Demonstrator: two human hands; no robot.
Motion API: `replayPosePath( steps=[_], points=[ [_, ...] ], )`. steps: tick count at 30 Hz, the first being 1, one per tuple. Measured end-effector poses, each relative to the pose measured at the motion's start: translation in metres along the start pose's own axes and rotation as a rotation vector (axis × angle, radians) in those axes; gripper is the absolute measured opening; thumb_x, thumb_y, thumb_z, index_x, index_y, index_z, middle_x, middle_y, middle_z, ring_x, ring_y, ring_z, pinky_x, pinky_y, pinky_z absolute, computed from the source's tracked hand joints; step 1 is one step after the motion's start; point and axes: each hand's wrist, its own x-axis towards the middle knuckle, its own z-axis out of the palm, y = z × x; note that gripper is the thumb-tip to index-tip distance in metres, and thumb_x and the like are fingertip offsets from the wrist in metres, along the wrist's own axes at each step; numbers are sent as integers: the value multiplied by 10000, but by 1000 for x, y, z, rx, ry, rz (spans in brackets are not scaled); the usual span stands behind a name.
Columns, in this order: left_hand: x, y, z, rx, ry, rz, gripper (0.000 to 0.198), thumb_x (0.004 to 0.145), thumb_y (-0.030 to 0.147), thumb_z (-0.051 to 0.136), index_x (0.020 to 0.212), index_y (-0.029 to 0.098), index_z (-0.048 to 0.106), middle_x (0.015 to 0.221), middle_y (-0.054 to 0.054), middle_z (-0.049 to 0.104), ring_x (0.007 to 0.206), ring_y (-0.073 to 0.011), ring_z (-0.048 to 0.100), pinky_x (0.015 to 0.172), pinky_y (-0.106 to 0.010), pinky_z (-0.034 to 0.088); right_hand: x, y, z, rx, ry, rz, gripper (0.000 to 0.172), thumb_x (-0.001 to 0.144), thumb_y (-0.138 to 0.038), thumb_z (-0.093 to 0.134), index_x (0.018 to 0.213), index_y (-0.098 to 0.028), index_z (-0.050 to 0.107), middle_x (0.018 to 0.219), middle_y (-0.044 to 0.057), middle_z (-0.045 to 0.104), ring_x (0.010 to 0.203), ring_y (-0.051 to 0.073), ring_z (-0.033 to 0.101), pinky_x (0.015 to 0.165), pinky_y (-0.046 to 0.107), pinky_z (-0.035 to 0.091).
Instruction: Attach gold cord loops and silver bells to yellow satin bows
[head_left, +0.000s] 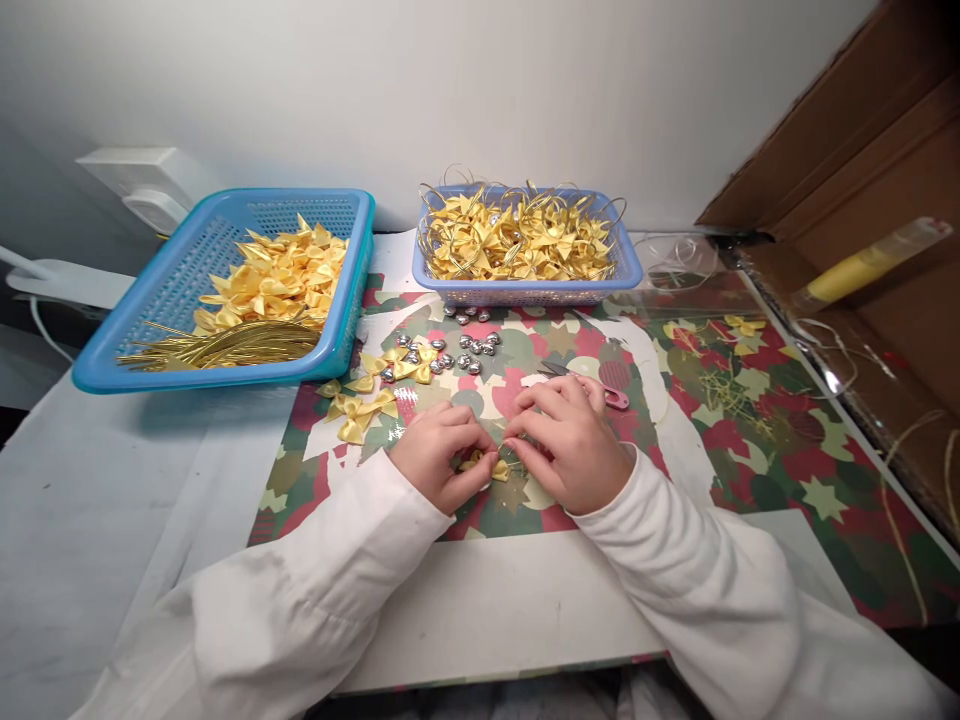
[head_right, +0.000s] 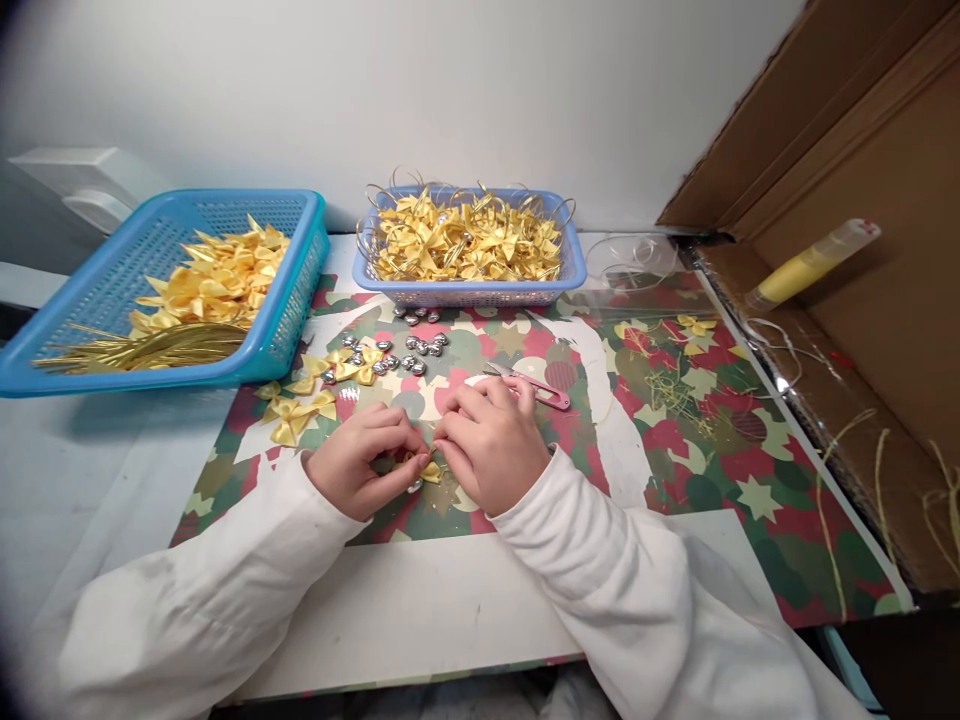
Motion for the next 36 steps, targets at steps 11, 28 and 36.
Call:
replayPosePath(
  steps=[11, 28, 36],
  points=[
    [1, -1, -1, 14, -51, 29, 198, 787, 208, 496, 646, 171, 629, 594, -15, 557, 543, -126, 437, 575, -283, 372, 2, 1, -1, -45, 69, 71, 99, 822, -199, 590, 733, -209, 632, 917, 18, 671, 928, 220, 502, 866, 421, 270],
    [-2, 6, 4, -123, 71, 13, 113, 638, 112, 496, 561, 182, 539, 542, 11, 479, 556, -128, 358, 549, -265, 326, 4, 5, -5, 90, 145, -18, 173, 876, -142, 457, 746, -200, 556, 676, -19, 631, 733, 156, 532, 846, 362, 304],
    [-3, 9, 6, -121, 68, 6, 128, 638, 99, 476, 548, 184, 507, 542, 10, 470, 568, -135, 373, 553, -266, 339, 5, 10, -6, -3, 171, -43, 187, 859, -121, 476, 717, -194, 572, 645, -26, 648, 690, 157, 489, 797, 365, 293]
  ],
)
